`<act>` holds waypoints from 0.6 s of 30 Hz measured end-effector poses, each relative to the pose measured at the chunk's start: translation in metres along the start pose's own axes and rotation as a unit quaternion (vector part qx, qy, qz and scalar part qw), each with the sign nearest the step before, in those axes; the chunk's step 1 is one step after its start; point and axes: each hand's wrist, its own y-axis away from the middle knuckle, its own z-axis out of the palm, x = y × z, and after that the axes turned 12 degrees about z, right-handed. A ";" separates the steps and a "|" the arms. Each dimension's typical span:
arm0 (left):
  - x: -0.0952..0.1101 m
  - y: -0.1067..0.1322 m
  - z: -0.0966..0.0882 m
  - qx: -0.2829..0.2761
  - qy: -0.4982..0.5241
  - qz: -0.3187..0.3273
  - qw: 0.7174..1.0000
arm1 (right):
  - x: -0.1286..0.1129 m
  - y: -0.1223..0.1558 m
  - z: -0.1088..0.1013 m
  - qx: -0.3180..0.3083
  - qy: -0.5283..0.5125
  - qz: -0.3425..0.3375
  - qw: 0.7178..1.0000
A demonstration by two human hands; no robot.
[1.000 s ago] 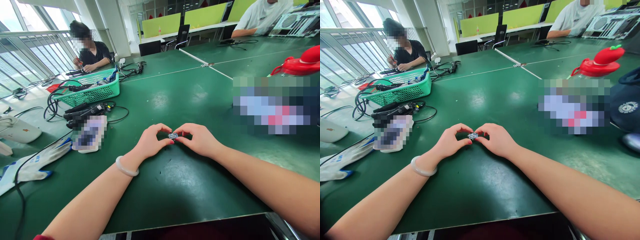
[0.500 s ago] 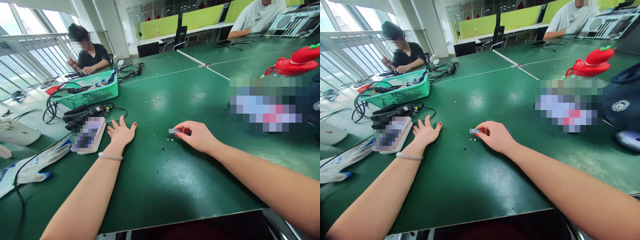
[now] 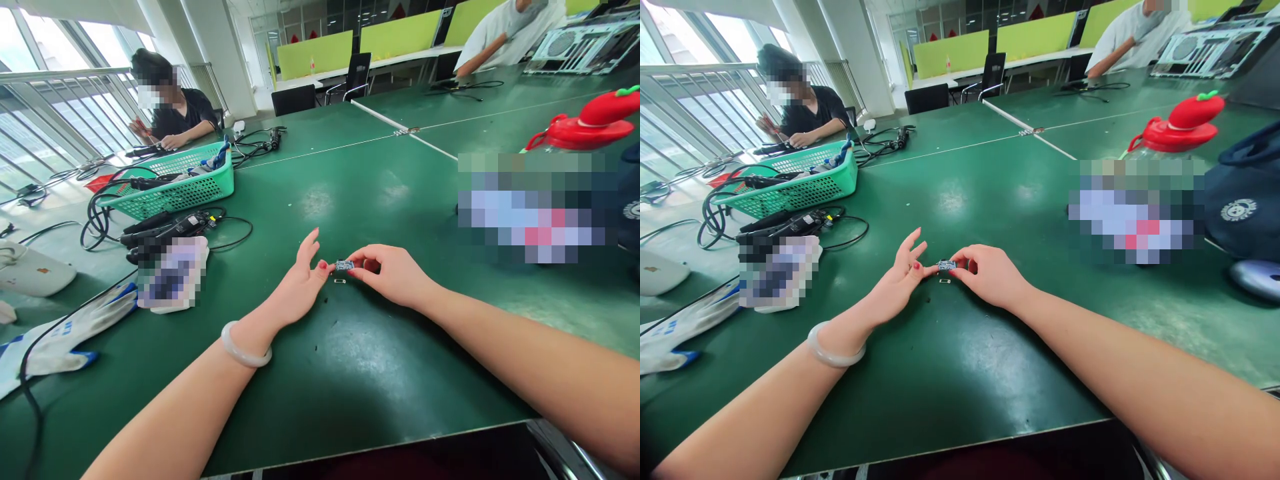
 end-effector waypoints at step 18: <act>-0.007 -0.009 -0.010 0.055 -0.194 0.031 0.979 | -0.004 -0.001 0.017 -0.015 0.071 -0.106 0.992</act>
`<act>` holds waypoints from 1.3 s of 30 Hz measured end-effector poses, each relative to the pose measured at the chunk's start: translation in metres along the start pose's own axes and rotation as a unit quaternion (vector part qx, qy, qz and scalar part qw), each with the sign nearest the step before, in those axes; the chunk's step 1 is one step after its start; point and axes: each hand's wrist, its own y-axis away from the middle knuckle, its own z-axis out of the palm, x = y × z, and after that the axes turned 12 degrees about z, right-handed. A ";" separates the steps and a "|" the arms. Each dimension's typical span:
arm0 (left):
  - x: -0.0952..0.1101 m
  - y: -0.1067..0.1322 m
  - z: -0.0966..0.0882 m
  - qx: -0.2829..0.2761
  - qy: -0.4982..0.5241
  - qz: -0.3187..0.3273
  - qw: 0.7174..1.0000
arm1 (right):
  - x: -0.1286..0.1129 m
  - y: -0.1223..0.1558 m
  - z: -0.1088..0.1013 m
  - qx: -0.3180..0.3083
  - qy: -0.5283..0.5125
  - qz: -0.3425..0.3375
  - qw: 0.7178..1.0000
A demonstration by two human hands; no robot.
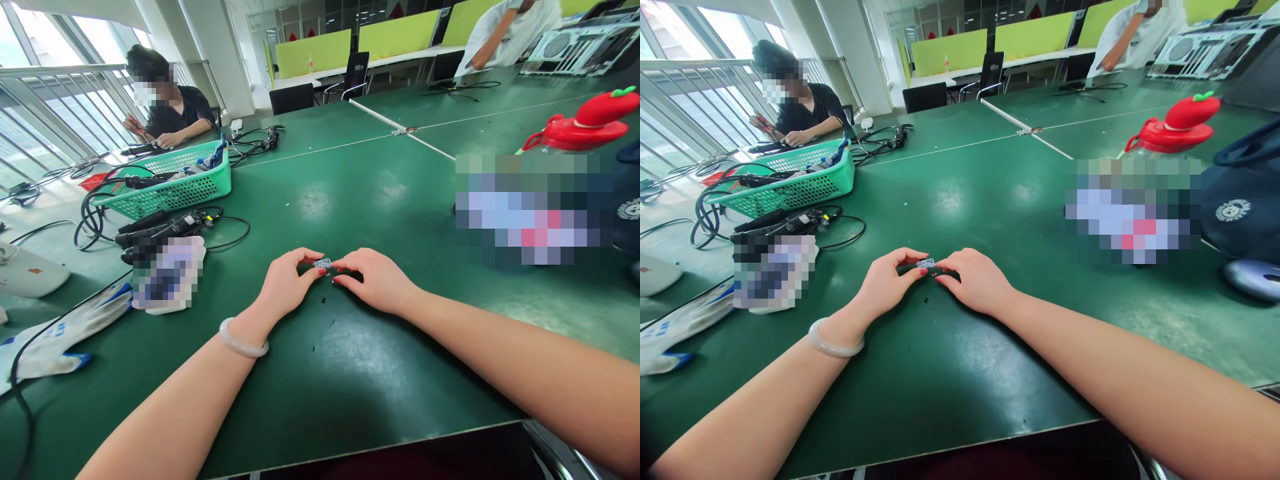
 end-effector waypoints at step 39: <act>-0.003 0.000 0.000 -0.024 -0.039 0.004 0.999 | -0.001 -0.006 -0.002 0.069 -0.093 0.011 0.993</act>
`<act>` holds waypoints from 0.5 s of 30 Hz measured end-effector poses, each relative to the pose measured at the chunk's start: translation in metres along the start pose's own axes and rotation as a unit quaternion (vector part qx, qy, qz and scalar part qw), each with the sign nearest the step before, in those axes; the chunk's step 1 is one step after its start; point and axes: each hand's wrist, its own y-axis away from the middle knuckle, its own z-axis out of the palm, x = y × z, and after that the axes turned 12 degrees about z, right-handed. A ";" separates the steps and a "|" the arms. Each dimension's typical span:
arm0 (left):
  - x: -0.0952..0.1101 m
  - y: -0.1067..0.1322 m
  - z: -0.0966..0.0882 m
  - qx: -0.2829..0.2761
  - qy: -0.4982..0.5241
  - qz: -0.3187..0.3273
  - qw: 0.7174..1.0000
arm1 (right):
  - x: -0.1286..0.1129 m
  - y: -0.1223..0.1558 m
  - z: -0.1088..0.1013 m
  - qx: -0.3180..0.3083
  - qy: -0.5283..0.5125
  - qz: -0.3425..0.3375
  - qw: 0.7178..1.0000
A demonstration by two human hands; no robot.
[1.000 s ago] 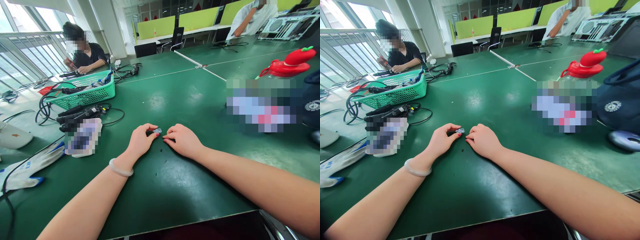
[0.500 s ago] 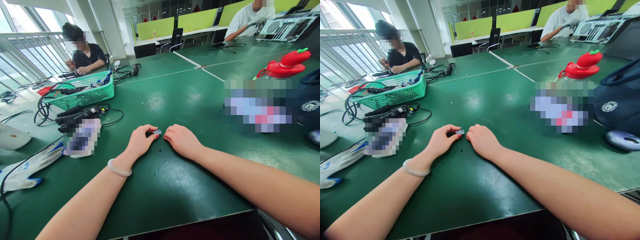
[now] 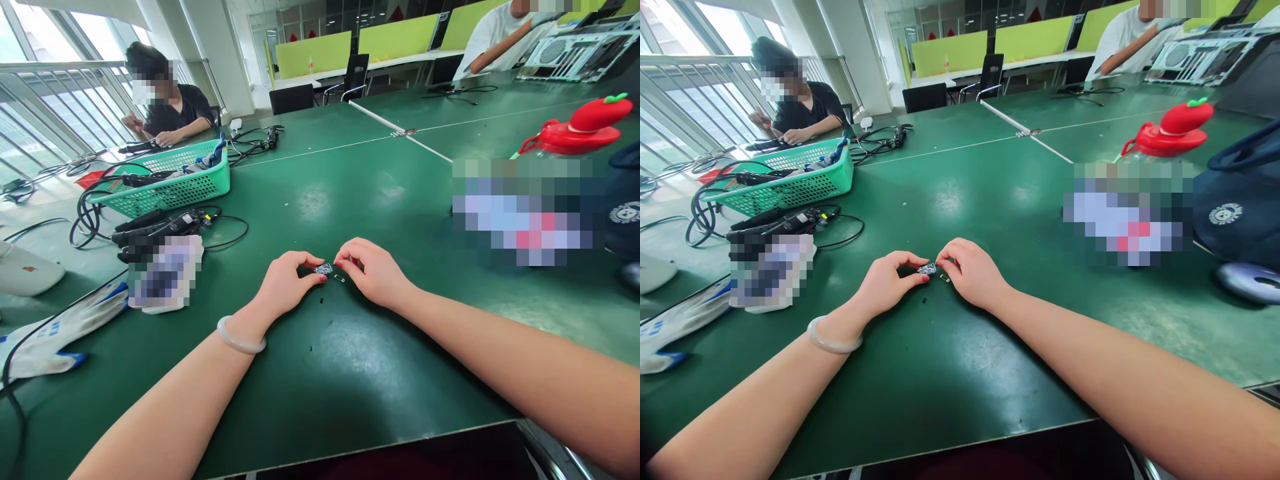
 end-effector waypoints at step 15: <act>-0.001 0.002 0.002 -0.029 0.071 0.034 0.997 | 0.001 0.004 0.005 -0.001 0.033 -0.127 0.991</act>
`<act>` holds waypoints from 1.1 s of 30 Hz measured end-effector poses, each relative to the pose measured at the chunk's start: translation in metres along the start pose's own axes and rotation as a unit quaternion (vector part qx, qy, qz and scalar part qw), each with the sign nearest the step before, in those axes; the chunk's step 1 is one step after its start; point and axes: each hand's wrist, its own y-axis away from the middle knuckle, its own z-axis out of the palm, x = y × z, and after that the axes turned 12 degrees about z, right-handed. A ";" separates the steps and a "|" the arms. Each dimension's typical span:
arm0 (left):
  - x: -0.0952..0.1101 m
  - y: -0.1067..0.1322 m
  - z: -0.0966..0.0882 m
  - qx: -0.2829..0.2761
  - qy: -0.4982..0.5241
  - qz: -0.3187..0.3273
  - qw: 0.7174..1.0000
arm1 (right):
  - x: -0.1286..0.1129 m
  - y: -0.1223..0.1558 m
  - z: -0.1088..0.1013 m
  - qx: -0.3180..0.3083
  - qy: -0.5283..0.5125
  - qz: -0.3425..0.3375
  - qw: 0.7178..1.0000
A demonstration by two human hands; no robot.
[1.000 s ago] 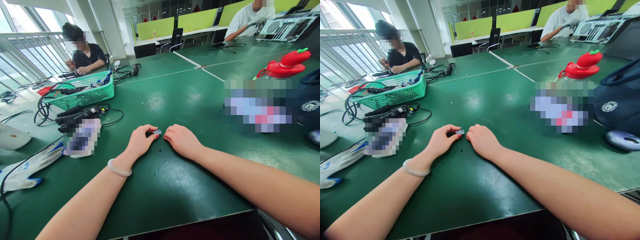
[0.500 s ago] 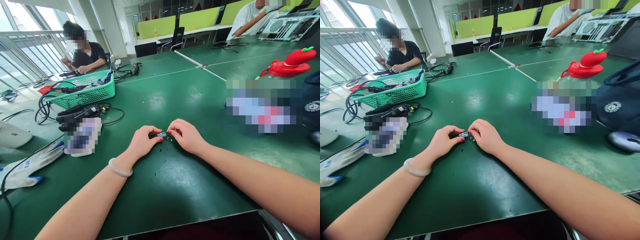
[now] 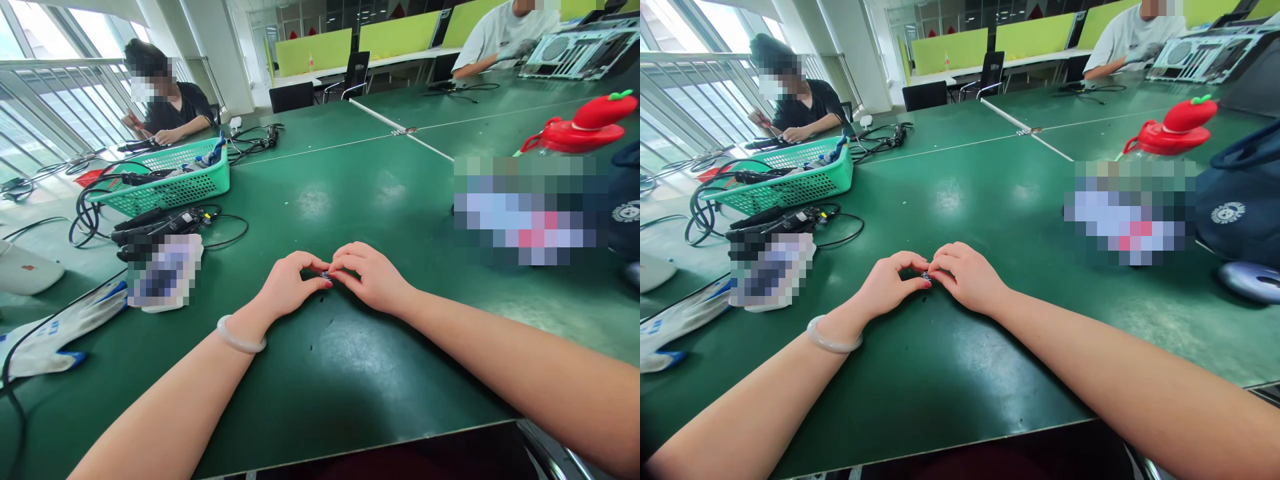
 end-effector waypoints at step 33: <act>0.002 -0.003 -0.004 0.070 -0.065 -0.040 0.995 | -0.008 0.003 -0.008 -0.047 -0.055 0.153 0.986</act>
